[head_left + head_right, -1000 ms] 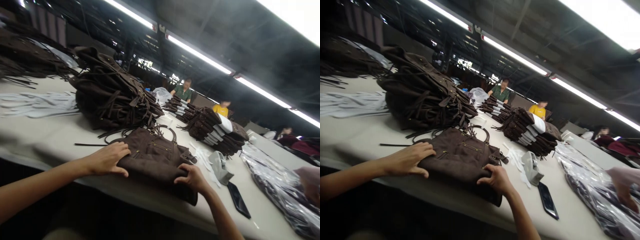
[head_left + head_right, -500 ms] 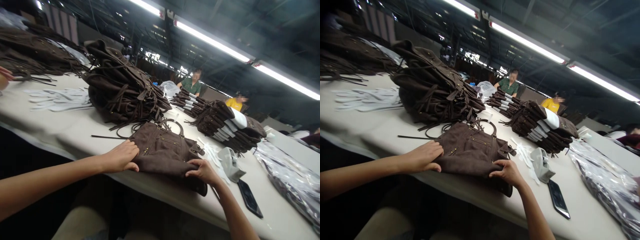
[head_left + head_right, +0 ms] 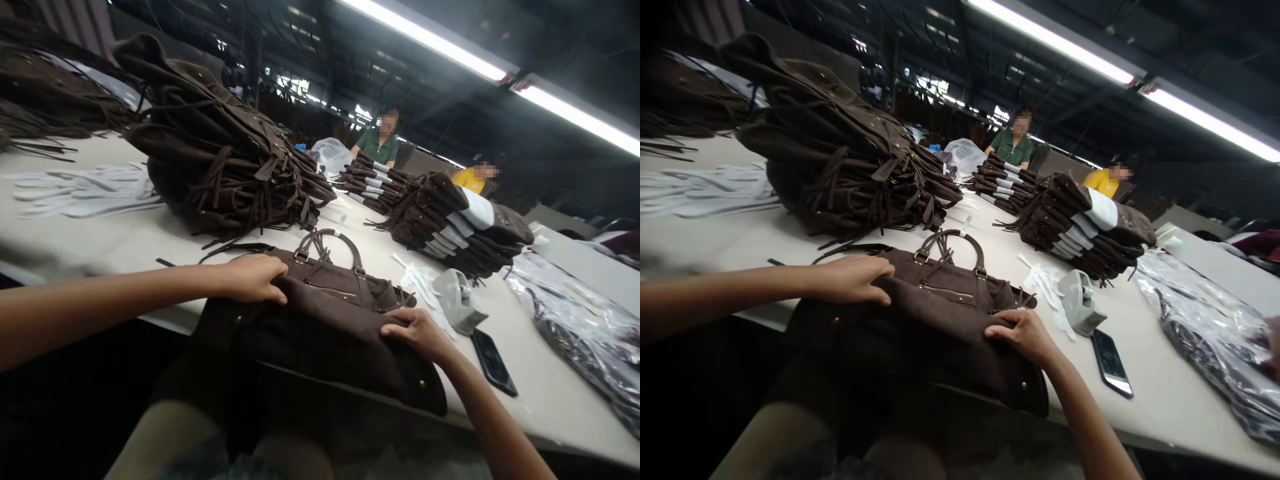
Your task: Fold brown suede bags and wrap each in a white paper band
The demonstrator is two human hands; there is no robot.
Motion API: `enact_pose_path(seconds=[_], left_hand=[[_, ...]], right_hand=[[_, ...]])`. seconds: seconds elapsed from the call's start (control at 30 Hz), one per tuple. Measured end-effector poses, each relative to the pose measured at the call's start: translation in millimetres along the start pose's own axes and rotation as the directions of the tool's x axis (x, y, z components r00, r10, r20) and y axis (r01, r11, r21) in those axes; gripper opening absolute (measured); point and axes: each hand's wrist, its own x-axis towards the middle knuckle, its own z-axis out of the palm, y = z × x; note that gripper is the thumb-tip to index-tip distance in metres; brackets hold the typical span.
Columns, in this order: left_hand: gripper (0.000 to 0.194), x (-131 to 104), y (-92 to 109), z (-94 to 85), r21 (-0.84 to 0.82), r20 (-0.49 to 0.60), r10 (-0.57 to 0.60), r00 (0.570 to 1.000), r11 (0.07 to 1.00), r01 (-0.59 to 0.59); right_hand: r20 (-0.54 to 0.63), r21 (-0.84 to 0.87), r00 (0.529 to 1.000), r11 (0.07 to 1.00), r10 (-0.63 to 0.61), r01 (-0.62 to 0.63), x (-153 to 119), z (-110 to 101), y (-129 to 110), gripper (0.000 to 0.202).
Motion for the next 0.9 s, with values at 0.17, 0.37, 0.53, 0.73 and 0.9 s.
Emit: enact_pose_path(seconds=[0.17, 0.37, 0.53, 0.73, 0.9], left_hand=[[0.025, 8, 4, 17.4, 0.006, 0.097, -0.012, 0.995, 1.000, 0.012], [0.024, -15, 6, 12.3, -0.153, 0.041, 0.019, 0.999, 0.988, -0.012], [0.019, -26, 2, 19.2, -0.151, -0.038, 0.065, 0.997, 0.986, -0.070], [0.045, -27, 2, 14.9, -0.247, 0.005, 0.033, 0.999, 0.968, -0.031], [0.037, -16, 4, 18.8, -0.147, 0.013, 0.099, 0.995, 0.984, -0.096]], right_hand=[[0.048, 0.030, 0.998, 0.999, -0.034, 0.032, -12, 15, 2, 0.032], [0.041, -0.115, 0.999, 0.993, -0.004, 0.008, -35, 23, -43, 0.041], [0.040, -0.196, 0.999, 0.981, 0.002, 0.006, -30, 39, -53, 0.037], [-0.121, -0.609, 0.935, 0.769, -0.333, 0.194, -13, 53, -51, 0.024], [-0.148, -0.736, 0.800, 0.605, -0.581, 0.303, -5, 67, -40, 0.024]])
